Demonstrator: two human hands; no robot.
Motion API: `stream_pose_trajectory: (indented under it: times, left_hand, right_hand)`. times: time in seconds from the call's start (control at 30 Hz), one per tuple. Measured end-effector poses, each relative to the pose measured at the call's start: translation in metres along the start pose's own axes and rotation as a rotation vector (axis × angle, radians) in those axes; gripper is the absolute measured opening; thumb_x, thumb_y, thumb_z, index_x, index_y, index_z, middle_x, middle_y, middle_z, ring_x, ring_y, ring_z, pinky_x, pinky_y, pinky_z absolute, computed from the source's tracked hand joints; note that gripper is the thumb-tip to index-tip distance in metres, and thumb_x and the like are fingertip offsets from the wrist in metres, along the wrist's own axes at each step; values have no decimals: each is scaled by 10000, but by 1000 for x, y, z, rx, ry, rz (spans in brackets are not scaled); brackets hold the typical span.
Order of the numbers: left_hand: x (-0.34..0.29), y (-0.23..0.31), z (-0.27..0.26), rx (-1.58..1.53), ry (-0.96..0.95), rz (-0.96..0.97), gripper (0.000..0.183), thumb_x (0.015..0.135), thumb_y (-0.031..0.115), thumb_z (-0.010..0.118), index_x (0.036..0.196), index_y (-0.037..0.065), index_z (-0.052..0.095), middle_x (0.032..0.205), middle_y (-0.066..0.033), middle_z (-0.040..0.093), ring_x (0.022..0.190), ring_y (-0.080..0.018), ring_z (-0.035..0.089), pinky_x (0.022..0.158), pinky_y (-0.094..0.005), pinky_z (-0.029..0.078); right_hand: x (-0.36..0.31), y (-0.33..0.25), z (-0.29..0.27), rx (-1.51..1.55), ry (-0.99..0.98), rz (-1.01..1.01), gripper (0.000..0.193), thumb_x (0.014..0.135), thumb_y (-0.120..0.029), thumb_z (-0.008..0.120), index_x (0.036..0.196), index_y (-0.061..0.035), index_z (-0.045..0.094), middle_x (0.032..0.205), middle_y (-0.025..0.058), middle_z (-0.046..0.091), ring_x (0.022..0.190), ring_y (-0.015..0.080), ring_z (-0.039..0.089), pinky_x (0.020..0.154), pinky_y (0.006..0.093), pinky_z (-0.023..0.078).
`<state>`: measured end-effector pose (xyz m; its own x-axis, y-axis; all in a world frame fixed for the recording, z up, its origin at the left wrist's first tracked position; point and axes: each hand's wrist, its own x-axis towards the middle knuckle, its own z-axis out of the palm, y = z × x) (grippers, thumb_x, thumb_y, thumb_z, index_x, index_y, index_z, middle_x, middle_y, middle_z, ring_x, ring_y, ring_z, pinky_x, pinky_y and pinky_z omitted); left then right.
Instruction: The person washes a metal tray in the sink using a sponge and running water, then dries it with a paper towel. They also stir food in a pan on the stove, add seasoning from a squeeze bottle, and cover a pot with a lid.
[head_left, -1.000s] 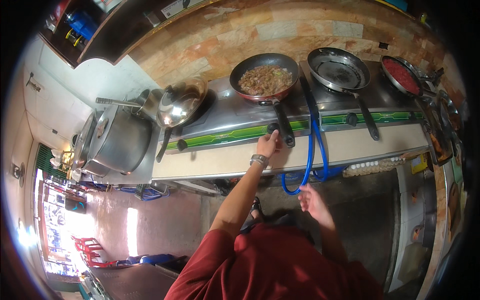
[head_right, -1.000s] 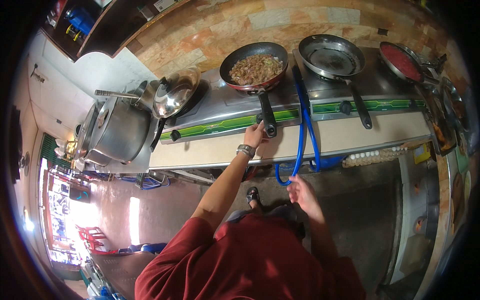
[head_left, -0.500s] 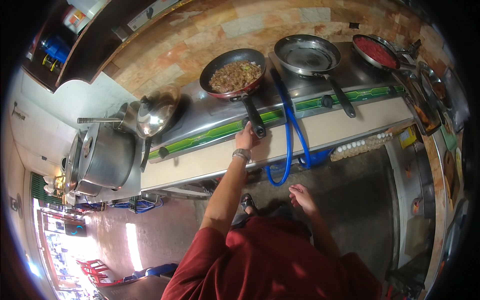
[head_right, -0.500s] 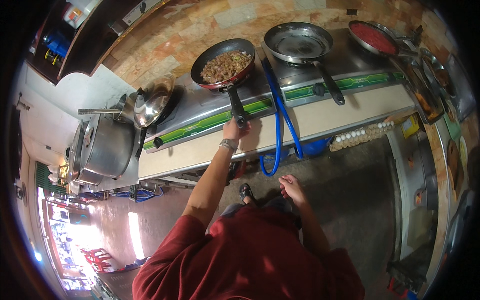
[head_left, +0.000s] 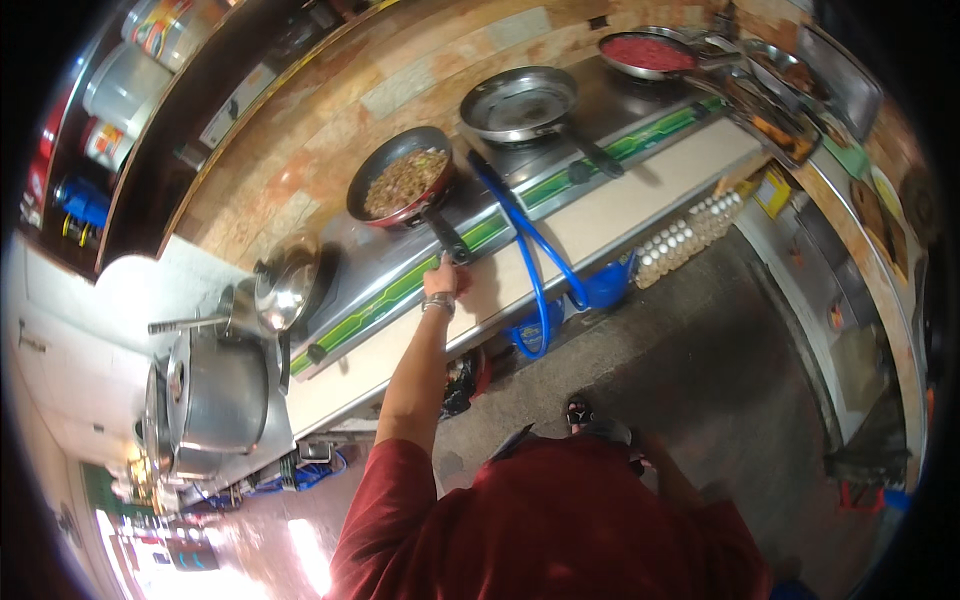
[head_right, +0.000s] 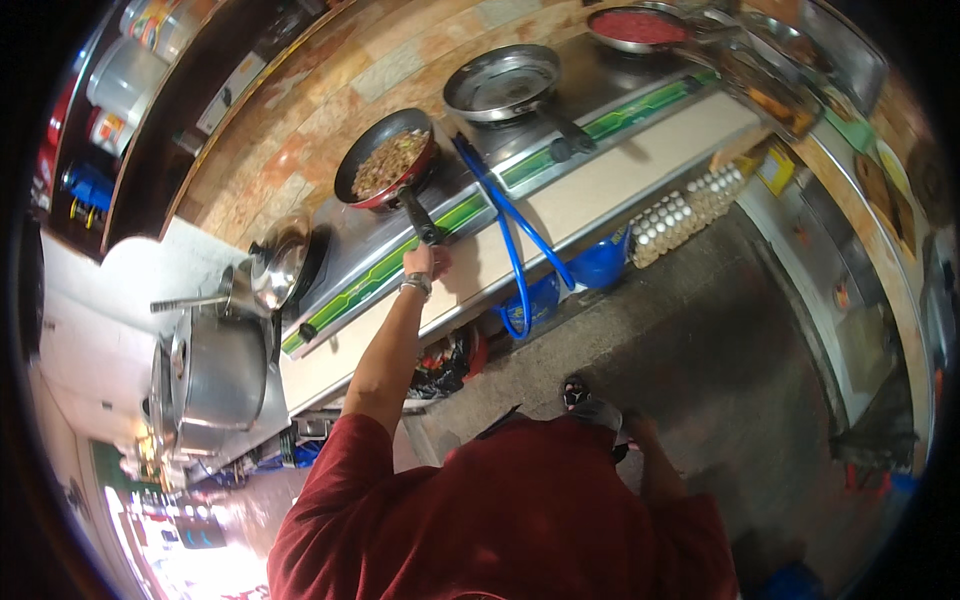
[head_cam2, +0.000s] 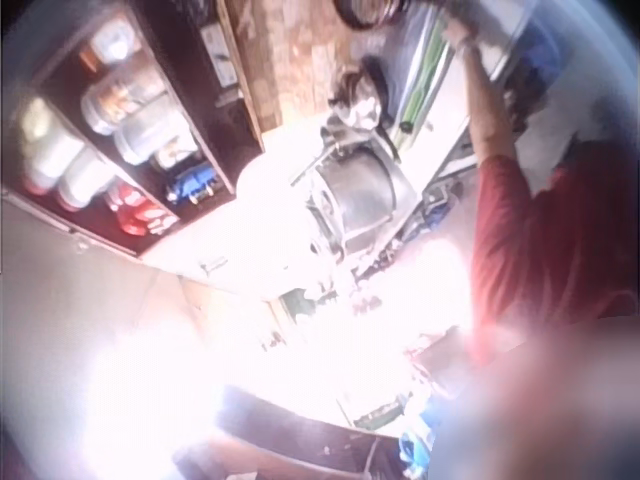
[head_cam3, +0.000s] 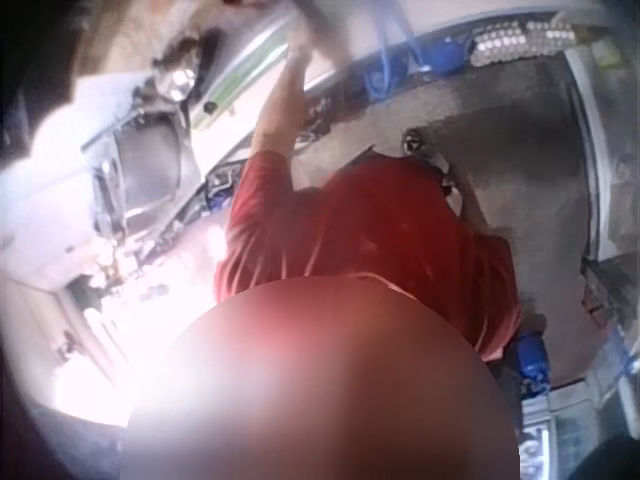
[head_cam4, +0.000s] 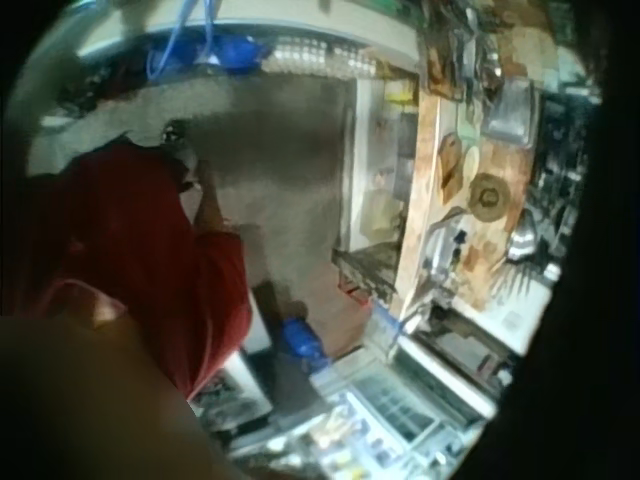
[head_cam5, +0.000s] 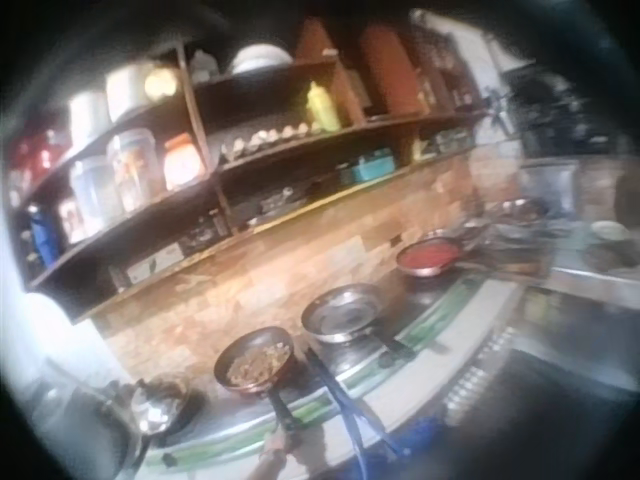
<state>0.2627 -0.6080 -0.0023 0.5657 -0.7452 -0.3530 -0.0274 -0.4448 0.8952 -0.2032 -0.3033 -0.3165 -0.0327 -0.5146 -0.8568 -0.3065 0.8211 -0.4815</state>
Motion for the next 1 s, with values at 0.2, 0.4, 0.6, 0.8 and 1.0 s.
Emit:
stream_pose_trajectory:
  times: [0.2,0.4,0.6,0.8,1.0]
  left_hand:
    - [23,-4,-24,-125,-71,-162,473,873,443,521,839,-8,657,790,-149,690,631,-250,661,507,-368,514]
    - [25,0,1,839,-66,363,461,888,412,494,912,-16,663,773,-186,662,721,-285,664,595,-434,543]
    - [-19,13,5,740,44,901,543,902,513,491,919,-9,640,684,-178,596,601,-292,608,496,-425,498]
    - [-198,-99,175,568,-578,765,498,910,486,501,997,7,608,761,-159,601,653,-268,604,536,-406,500]
    - [-364,-192,375,916,-1362,150,468,919,459,512,1074,22,576,838,-141,606,705,-244,600,576,-387,501]
  right_hand:
    - [-23,145,-10,661,80,233,172,867,-171,551,1013,-109,618,656,91,589,496,239,571,475,394,499]
    - [-115,160,-12,-759,327,-408,168,769,-122,601,916,-105,680,829,149,686,782,317,684,648,428,540]
    - [-104,178,-61,-783,304,-169,265,762,-251,643,987,-128,707,949,149,686,945,306,661,790,410,535]
    - [-153,99,-136,141,535,159,424,766,-334,593,1026,-10,680,1044,213,665,1019,358,633,866,424,509]
    - [-85,182,-256,-65,640,7,312,749,-239,562,922,-27,713,976,182,687,912,343,671,762,417,544]
